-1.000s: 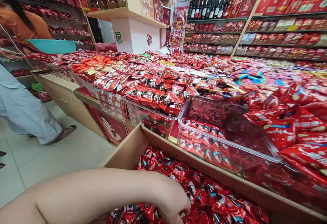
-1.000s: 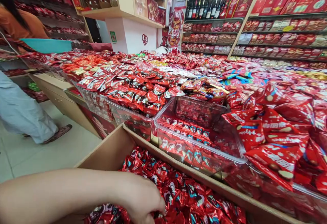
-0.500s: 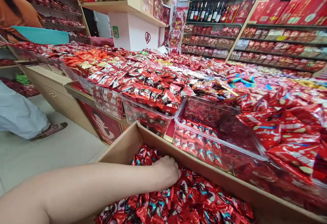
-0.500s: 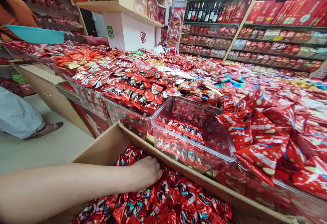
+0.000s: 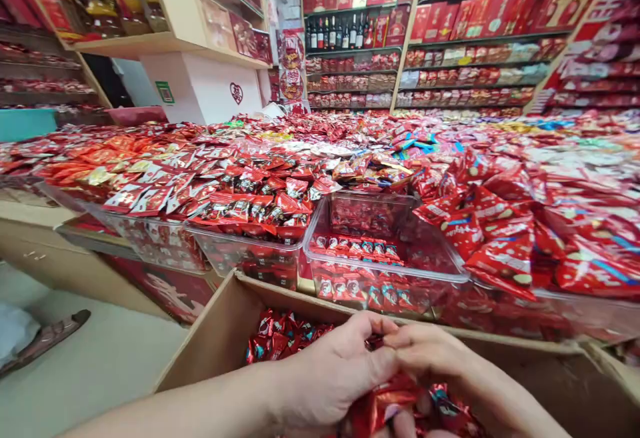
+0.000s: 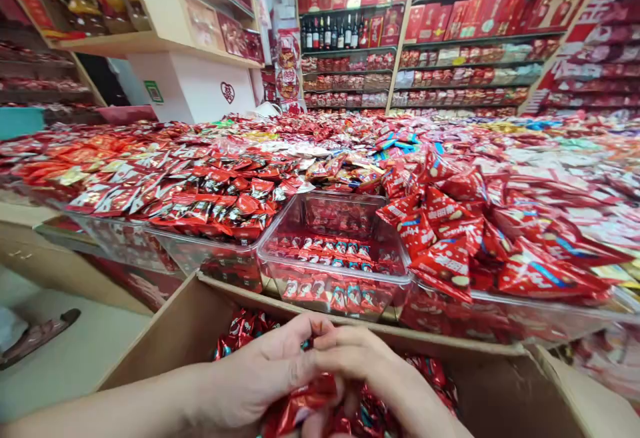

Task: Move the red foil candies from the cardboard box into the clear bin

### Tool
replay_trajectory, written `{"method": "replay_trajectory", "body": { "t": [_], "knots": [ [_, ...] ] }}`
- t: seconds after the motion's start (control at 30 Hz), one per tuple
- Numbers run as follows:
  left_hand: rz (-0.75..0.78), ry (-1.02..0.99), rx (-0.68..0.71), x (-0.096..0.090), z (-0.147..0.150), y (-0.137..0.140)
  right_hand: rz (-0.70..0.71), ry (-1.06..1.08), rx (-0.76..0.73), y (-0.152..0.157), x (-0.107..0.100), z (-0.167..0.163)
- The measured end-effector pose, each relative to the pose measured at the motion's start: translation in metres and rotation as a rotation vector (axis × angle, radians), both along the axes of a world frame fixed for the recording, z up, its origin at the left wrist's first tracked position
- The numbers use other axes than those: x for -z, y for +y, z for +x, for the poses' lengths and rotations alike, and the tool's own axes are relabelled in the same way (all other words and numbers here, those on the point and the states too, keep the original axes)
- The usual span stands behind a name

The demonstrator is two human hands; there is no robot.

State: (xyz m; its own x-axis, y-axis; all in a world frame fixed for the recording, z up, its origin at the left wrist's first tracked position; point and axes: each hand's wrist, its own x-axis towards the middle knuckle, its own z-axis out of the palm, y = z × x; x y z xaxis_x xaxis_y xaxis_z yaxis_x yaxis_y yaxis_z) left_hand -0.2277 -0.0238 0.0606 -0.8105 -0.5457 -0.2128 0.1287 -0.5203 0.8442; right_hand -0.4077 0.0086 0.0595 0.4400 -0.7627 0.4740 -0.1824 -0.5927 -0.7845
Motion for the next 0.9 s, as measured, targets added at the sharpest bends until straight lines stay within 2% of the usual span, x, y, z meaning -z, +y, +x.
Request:
{"method": "replay_trajectory", "body": {
  "t": [0.1, 0.2, 0.27, 0.37, 0.43, 0.53, 0.6, 0.63, 0.73, 0.77, 0.83, 0.9],
  "knots": [
    [0.064, -0.067, -0.025, -0.002, 0.000, 0.001, 0.088, -0.027, -0.016, -0.004, -0.003, 0.008],
    [0.090, -0.250, 0.121, -0.004, 0.005, -0.004, 0.268, -0.042, 0.055, -0.004, 0.002, 0.011],
    [0.044, -0.306, 0.144, -0.006, 0.009, -0.009, 0.432, -0.024, 0.118, -0.003, 0.007, 0.010],
    [-0.147, -0.337, 0.042, -0.008, 0.012, -0.015, 0.611, -0.033, 0.193, -0.002, 0.013, 0.007],
    [-0.218, -0.354, -0.030, -0.008, 0.012, -0.016, 0.640, -0.027, 0.196, -0.001, 0.016, 0.005],
    [-0.214, -0.354, -0.105, -0.006, 0.008, -0.012, 0.618, -0.051, 0.201, 0.000, 0.020, 0.004],
    [-0.200, -0.356, -0.147, -0.004, 0.007, -0.009, 0.437, -0.022, 0.247, 0.001, 0.021, 0.002],
    [-0.188, -0.354, -0.163, -0.003, 0.006, -0.007, 0.259, 0.037, 0.289, 0.002, 0.021, 0.000],
    [-0.141, -0.341, -0.196, 0.000, 0.005, -0.003, -0.389, 0.344, 0.414, 0.002, 0.016, -0.007],
    [-0.146, -0.350, -0.199, 0.000, 0.005, -0.002, -0.554, 0.429, 0.428, 0.002, 0.014, -0.009],
    [-0.173, -0.382, -0.208, -0.001, 0.005, 0.001, -0.742, 0.536, 0.398, 0.001, 0.009, -0.008],
    [-0.233, -0.412, -0.235, -0.004, 0.006, 0.004, -0.815, 0.591, 0.343, 0.000, 0.008, -0.005]
  ]
}}
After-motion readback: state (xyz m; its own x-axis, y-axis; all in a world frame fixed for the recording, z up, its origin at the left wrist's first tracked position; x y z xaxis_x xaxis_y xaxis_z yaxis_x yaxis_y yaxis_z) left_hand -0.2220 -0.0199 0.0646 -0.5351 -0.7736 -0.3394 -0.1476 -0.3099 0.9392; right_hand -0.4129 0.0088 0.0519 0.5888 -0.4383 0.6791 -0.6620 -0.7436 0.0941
